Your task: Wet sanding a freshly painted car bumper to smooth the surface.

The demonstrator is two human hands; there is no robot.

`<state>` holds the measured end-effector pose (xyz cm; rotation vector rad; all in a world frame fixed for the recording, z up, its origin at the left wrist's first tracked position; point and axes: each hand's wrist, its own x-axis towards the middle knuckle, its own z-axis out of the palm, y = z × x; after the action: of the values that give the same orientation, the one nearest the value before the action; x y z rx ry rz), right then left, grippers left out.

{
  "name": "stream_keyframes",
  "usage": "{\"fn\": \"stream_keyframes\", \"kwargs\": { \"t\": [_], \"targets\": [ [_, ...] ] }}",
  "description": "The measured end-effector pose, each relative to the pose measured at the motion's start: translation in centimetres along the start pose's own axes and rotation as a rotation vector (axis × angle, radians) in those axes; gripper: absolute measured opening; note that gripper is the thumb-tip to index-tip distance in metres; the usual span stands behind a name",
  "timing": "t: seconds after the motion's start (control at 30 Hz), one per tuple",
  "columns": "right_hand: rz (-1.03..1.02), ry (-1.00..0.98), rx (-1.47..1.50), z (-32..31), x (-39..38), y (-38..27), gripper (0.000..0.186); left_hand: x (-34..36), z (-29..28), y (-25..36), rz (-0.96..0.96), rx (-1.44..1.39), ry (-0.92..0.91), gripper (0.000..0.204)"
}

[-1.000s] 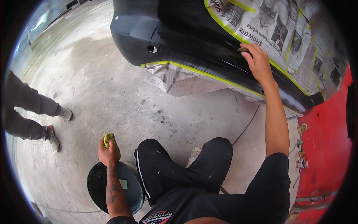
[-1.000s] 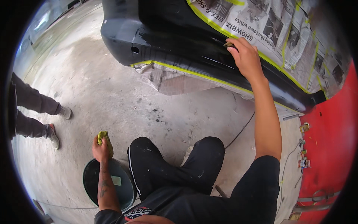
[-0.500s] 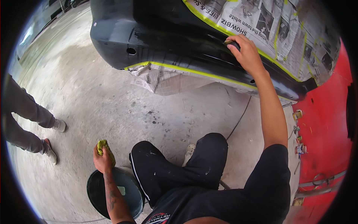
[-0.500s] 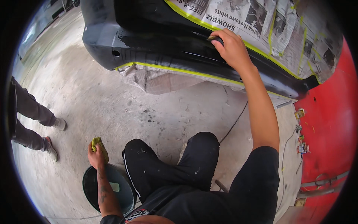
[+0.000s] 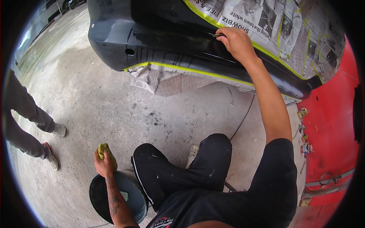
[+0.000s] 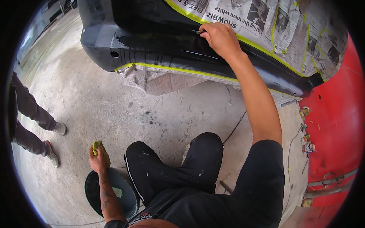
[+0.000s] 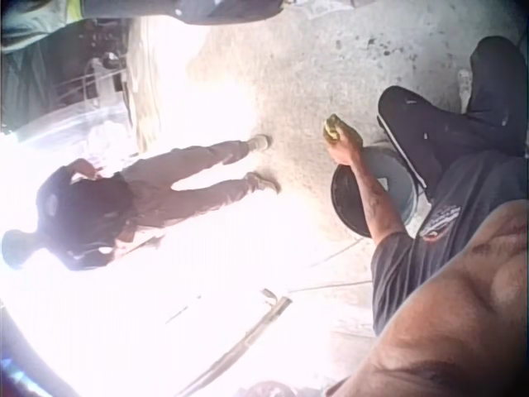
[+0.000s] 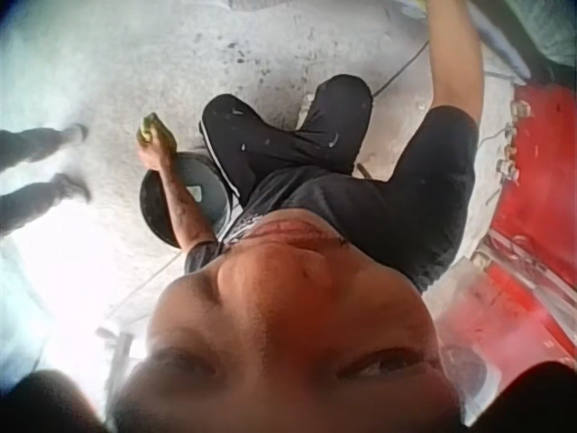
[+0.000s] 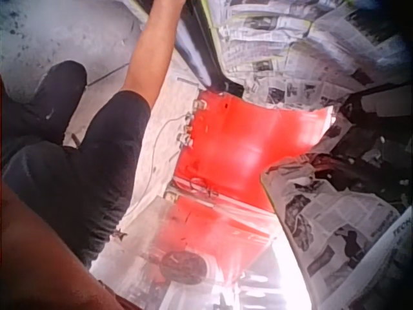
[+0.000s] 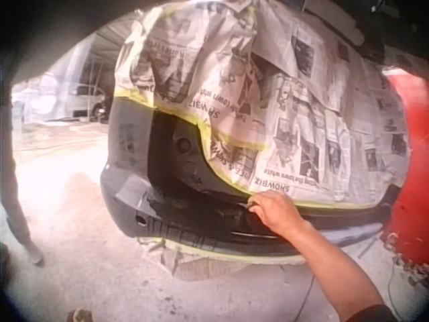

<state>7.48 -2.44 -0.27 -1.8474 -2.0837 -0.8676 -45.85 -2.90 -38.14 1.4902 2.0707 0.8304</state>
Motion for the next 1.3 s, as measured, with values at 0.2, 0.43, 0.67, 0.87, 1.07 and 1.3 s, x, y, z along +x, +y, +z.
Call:
{"fn": "stream_keyframes", "kwargs": {
  "t": [0.2,0.43,0.67,0.87,1.07,1.3],
  "targets": [
    [0.008,0.094,-0.103,0.8,0.2,-0.5,0.012,0.1,0.3,-0.5,0.006,-0.003,0.001,0.046],
    [-0.065,0.088,-0.284,1.4,1.1,-0.1,0.010,0.1,0.4,-0.2,-0.001,-0.011,0.000,0.044],
    [-0.085,0.074,-0.217,1.1,0.4,0.7,0.010,0.1,-0.1,-0.7,-0.028,0.006,-0.008,0.044],
    [-0.116,0.072,-0.169,1.8,2.1,0.5,0.012,0.1,0.4,0.1,0.003,0.018,-0.010,0.044],
    [-0.030,0.120,-0.060,0.5,-0.1,0.8,0.027,0.1,0.2,-0.3,-0.012,-0.005,-0.012,0.043],
    [0.256,-0.186,0.349,-1.9,-1.7,0.5,0.047,0.2,0.4,-0.6,-0.001,0.007,-0.004,0.043]
  ]
}}
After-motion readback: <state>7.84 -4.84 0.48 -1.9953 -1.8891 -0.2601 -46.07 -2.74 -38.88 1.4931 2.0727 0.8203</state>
